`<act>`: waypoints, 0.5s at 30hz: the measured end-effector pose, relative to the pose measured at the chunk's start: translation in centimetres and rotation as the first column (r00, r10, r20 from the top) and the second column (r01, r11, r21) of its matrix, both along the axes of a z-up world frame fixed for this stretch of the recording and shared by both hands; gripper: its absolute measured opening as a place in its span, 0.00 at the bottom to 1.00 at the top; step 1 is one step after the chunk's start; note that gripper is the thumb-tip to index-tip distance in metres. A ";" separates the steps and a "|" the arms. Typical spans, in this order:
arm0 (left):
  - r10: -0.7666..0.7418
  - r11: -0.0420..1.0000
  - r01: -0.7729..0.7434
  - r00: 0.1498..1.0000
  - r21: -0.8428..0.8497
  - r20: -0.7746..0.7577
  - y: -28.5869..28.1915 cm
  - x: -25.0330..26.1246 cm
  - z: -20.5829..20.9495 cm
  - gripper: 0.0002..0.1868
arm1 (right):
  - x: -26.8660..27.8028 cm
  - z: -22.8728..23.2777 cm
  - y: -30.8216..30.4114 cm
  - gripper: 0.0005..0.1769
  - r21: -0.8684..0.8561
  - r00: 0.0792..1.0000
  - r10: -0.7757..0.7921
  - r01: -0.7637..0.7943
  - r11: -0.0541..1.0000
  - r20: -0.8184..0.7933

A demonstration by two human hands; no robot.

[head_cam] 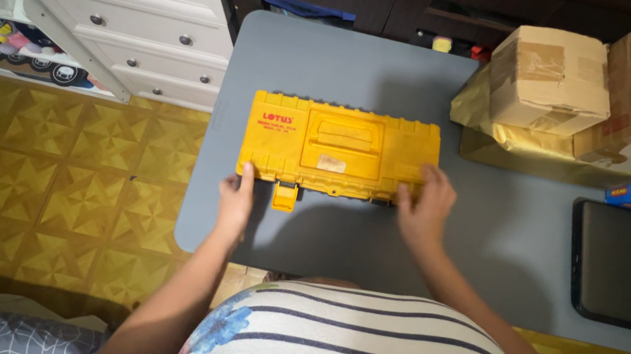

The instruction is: The person picks up wrenches, pliers, screwdrivers and other hand tools from the table and places them into an open yellow toolbox, arranging them inside the tray. They then close the toolbox lid, latch it shut, and rest a hand on the closed box.

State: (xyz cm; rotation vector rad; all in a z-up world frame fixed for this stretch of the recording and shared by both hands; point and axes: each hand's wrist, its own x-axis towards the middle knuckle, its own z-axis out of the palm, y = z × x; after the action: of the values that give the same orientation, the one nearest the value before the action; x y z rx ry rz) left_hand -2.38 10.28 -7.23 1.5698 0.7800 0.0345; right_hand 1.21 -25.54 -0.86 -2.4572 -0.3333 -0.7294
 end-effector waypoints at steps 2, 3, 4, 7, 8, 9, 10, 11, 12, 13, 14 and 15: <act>-0.061 0.930 -0.016 0.978 -0.367 -0.199 -1.1 -1.7 -0.2 0.47 | -1.3 1.0 2.3 0.24 0.041 0.984 0.172 -0.174 0.984 0.039; -0.101 0.872 0.013 0.983 -0.489 -0.155 -1.5 -2.1 -0.2 0.46 | -1.8 1.4 3.5 0.22 0.058 0.964 0.257 -0.260 0.964 0.063; -0.135 0.797 0.044 0.985 -0.602 -0.108 -1.8 -2.5 -0.2 0.45 | -2.2 1.9 4.5 0.21 -0.004 0.921 0.388 -0.388 0.922 0.029; -0.167 0.683 0.115 0.986 -0.721 0.000 -2.4 -2.7 -0.3 0.44 | -3.1 3.0 7.4 0.16 -0.014 0.670 0.731 -0.738 0.675 -0.129; -0.169 0.671 0.135 0.985 -0.729 0.028 -2.5 -2.7 -0.4 0.44 | -3.2 3.2 8.5 0.19 -0.007 0.665 0.727 -0.739 0.674 -0.168; -0.162 0.676 0.127 0.987 -0.726 0.022 -2.6 -2.6 -0.5 0.42 | -3.3 3.2 9.7 0.22 0.001 0.659 0.723 -0.738 0.674 -0.207; -0.154 0.680 0.118 0.988 -0.723 0.016 -2.7 -2.4 -0.7 0.41 | -3.2 3.2 10.7 0.25 0.009 0.652 0.717 -0.738 0.675 -0.246; -0.146 0.686 0.109 0.989 -0.720 0.011 -2.6 -2.3 -0.8 0.39 | -2.7 3.1 11.5 0.26 -0.024 0.676 0.704 -0.724 0.689 -0.217; -0.141 0.686 0.101 0.990 -0.721 0.004 -2.6 -2.3 -0.9 0.36 | -2.1 3.1 12.3 0.27 -0.056 0.699 0.690 -0.709 0.703 -0.186; -0.136 0.686 0.093 0.991 -0.721 -0.002 -2.5 -2.3 -1.1 0.34 | -1.4 3.0 12.7 0.28 -0.088 0.720 0.676 -0.692 0.717 -0.154; -0.132 0.686 0.085 0.991 -0.722 -0.008 -2.4 -2.2 -1.2 0.31 | -0.9 3.0 12.9 0.25 -0.091 0.709 0.674 -0.700 0.708 -0.209; -0.142 0.676 0.094 0.990 -0.731 -0.004 -2.4 -2.2 -1.3 0.28 | -0.5 2.9 13.0 0.22 -0.092 0.696 0.667 -0.707 0.701 -0.267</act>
State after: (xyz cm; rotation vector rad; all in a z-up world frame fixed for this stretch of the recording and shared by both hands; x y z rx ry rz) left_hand -4.59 7.88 -8.54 0.8389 0.6189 -0.3876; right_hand 0.70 -12.57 2.01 -2.2667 -1.2130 -0.0960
